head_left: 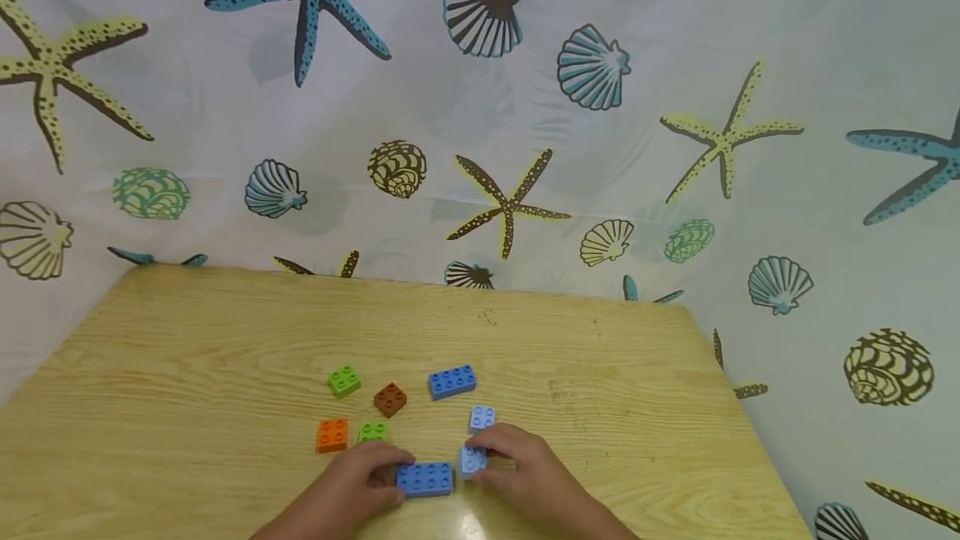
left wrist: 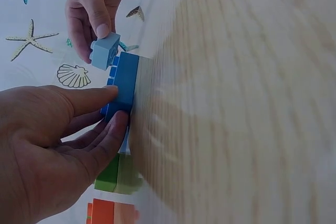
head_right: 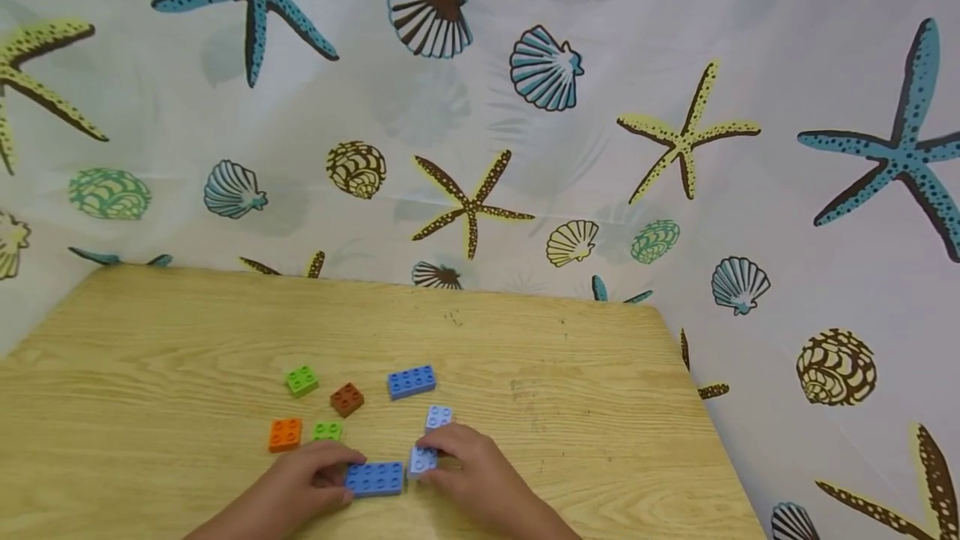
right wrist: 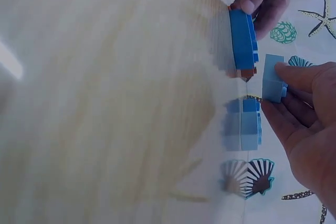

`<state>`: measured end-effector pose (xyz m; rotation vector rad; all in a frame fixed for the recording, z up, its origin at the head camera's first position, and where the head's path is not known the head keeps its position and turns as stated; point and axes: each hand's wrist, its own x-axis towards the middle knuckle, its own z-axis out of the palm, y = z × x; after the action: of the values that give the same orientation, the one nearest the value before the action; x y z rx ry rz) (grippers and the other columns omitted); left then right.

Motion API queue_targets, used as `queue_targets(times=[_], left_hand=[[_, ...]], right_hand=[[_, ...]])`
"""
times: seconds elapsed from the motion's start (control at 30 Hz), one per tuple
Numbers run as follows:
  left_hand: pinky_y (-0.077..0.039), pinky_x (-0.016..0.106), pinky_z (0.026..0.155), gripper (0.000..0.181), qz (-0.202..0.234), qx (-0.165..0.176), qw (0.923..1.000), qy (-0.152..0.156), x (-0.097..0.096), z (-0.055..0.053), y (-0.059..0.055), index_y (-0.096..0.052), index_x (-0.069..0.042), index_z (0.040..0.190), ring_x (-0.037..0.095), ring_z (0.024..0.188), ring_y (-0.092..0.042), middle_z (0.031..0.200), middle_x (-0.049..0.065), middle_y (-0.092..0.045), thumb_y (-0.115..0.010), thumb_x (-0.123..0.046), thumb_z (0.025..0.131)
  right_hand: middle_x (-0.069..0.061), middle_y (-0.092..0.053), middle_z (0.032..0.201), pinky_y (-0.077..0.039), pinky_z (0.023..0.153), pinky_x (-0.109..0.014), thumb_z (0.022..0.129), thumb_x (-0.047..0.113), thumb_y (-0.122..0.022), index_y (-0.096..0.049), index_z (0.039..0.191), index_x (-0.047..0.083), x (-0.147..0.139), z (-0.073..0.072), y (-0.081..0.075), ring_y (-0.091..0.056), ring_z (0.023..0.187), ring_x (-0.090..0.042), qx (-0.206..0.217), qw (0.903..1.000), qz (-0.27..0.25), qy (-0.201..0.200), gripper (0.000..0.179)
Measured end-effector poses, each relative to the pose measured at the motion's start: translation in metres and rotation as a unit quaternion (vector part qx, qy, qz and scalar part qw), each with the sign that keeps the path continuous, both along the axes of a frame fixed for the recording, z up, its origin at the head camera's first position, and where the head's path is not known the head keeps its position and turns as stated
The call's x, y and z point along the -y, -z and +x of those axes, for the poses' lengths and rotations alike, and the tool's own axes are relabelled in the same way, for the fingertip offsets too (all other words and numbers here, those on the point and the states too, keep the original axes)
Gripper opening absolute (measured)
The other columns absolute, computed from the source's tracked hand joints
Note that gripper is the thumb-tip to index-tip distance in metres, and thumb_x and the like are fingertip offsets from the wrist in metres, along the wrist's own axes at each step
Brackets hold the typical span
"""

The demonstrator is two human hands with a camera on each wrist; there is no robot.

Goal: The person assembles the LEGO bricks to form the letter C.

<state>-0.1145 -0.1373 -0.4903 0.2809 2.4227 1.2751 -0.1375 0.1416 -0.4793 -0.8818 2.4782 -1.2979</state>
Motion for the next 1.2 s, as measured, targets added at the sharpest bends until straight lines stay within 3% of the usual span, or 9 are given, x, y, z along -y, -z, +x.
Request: queue_targets(times=[0.2, 0.4, 0.73, 1.03, 1.2], left_hand=[[-0.047, 0.026, 0.069, 0.038, 0.006, -0.016, 0.9998, 0.001, -0.007, -0.002, 0.0, -0.07, -0.008, 0.122, 0.017, 0.086, -0.053, 0.101, -0.001, -0.063, -0.08, -0.015, 0.086], [-0.049, 0.026, 0.069, 0.035, 0.017, -0.015, 0.9997, -0.002, -0.012, -0.005, 0.001, -0.071, -0.008, 0.121, 0.017, 0.085, -0.055, 0.1, -0.001, -0.064, -0.079, -0.014, 0.087], [-0.05, 0.029, 0.069, 0.034, 0.027, -0.002, 0.9996, -0.011, -0.015, -0.008, 0.002, -0.07, -0.009, 0.12, 0.017, 0.085, -0.055, 0.104, 0.0, -0.064, -0.078, -0.015, 0.088], [-0.051, 0.031, 0.07, 0.034, 0.027, 0.009, 0.9994, -0.019, -0.016, -0.009, 0.003, -0.071, -0.009, 0.119, 0.017, 0.084, -0.056, 0.102, 0.0, -0.063, -0.08, -0.015, 0.087], [-0.05, 0.028, 0.069, 0.034, 0.025, -0.005, 0.9996, -0.013, -0.014, -0.007, 0.003, -0.071, -0.008, 0.119, 0.017, 0.084, -0.055, 0.101, 0.0, -0.063, -0.08, -0.015, 0.087]], right_hand=[[0.0, -0.066, 0.131, -0.049, 0.107, -0.035, 0.096, 0.022, -0.07, -0.068, 0.126, 0.02, 0.003, 0.005, 0.0, -0.06, 0.125, -0.016, -0.02, 0.9996, 0.021, -0.003, 0.031], [-0.004, -0.064, 0.134, -0.047, 0.11, -0.037, 0.095, 0.017, -0.07, -0.068, 0.128, 0.016, 0.006, 0.005, -0.004, -0.058, 0.129, -0.019, -0.046, 0.9973, 0.056, -0.014, 0.033], [0.002, -0.064, 0.13, -0.049, 0.107, -0.034, 0.095, 0.017, -0.071, -0.07, 0.128, 0.013, 0.008, 0.002, -0.004, -0.059, 0.125, -0.016, -0.075, 0.9926, 0.093, -0.02, 0.032], [0.003, -0.063, 0.129, -0.051, 0.103, -0.028, 0.096, 0.016, -0.07, -0.069, 0.13, 0.007, 0.01, 0.001, 0.001, -0.059, 0.122, -0.013, -0.102, 0.9894, 0.097, -0.036, 0.034], [0.002, -0.064, 0.129, -0.051, 0.104, -0.03, 0.097, 0.018, -0.07, -0.069, 0.13, 0.009, 0.011, 0.0, 0.001, -0.059, 0.123, -0.014, -0.101, 0.9892, 0.099, -0.039, 0.034]])
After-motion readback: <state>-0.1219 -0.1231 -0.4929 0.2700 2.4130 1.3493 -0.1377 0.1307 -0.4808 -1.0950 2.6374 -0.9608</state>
